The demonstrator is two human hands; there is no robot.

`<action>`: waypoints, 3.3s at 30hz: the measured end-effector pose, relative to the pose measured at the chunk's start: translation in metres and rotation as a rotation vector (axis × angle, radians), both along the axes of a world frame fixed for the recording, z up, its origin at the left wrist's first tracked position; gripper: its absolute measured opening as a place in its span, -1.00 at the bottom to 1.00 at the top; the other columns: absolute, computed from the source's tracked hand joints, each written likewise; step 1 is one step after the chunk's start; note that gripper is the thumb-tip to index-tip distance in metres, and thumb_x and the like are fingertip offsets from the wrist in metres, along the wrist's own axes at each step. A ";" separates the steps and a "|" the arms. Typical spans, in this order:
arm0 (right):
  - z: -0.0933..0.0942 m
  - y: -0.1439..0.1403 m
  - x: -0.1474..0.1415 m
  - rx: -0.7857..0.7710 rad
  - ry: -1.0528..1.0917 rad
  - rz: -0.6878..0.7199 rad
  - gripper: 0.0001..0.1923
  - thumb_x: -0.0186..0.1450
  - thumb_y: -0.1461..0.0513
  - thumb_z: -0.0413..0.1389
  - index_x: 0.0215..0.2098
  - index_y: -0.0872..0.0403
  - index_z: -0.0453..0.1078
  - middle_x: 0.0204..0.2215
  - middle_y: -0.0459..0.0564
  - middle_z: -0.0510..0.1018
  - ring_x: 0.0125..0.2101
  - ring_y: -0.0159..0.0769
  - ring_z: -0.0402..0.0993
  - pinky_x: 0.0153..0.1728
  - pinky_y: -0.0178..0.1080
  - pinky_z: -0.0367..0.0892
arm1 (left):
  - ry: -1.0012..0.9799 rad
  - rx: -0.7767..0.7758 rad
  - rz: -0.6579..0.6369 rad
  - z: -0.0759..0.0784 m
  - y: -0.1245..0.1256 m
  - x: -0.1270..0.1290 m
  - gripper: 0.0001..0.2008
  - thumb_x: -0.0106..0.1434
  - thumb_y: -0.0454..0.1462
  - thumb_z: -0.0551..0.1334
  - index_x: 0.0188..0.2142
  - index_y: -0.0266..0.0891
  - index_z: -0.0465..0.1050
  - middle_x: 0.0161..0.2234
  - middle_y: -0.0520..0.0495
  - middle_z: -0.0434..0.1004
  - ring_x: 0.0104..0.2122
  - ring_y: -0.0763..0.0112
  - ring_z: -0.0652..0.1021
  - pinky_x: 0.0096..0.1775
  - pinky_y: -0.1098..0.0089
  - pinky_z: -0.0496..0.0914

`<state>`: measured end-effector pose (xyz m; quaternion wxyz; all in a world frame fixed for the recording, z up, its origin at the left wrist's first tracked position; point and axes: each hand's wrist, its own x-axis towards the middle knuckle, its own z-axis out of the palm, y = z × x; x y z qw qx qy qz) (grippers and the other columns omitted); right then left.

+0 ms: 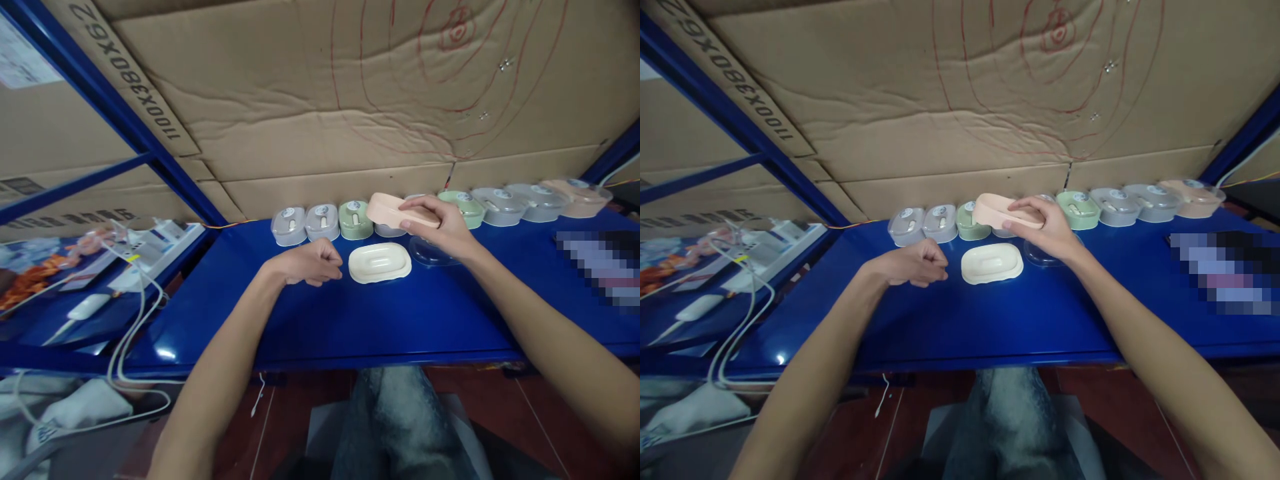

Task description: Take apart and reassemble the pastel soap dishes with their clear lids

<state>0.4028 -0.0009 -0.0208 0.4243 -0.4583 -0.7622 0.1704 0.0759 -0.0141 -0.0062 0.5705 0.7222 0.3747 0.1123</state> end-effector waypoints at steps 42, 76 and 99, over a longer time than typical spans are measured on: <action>0.008 -0.008 0.008 -0.385 0.178 0.556 -0.46 0.30 -0.24 0.31 -0.06 -0.02 0.64 -0.20 0.00 0.67 -0.23 -0.12 0.57 -0.27 -0.16 0.40 | 0.134 1.184 -0.028 -0.063 0.008 0.034 -0.50 0.38 -0.06 0.44 0.22 -0.15 0.46 0.20 -0.28 0.43 0.24 -0.11 0.40 0.30 -0.18 0.40; -0.007 -0.034 -0.029 -0.084 -0.606 0.481 -0.28 0.06 -0.24 0.49 -0.01 -0.01 0.53 0.08 0.17 0.50 0.13 0.24 0.43 0.15 0.19 0.37 | 0.167 1.170 0.044 -0.077 0.030 0.023 -0.60 0.67 -0.18 -0.02 0.25 -0.23 0.51 0.05 -0.24 0.55 0.11 0.08 0.46 0.23 -0.02 0.42; -0.001 -0.033 -0.024 -0.099 -0.497 0.539 0.08 0.02 -0.18 0.55 0.42 -0.13 0.37 0.32 0.13 0.51 0.36 0.31 0.36 0.35 0.25 0.27 | 0.160 1.191 0.121 -0.070 0.026 0.025 -0.71 0.60 -0.20 0.15 0.19 -0.18 0.50 0.11 -0.22 0.58 0.17 0.04 0.50 0.26 -0.07 0.42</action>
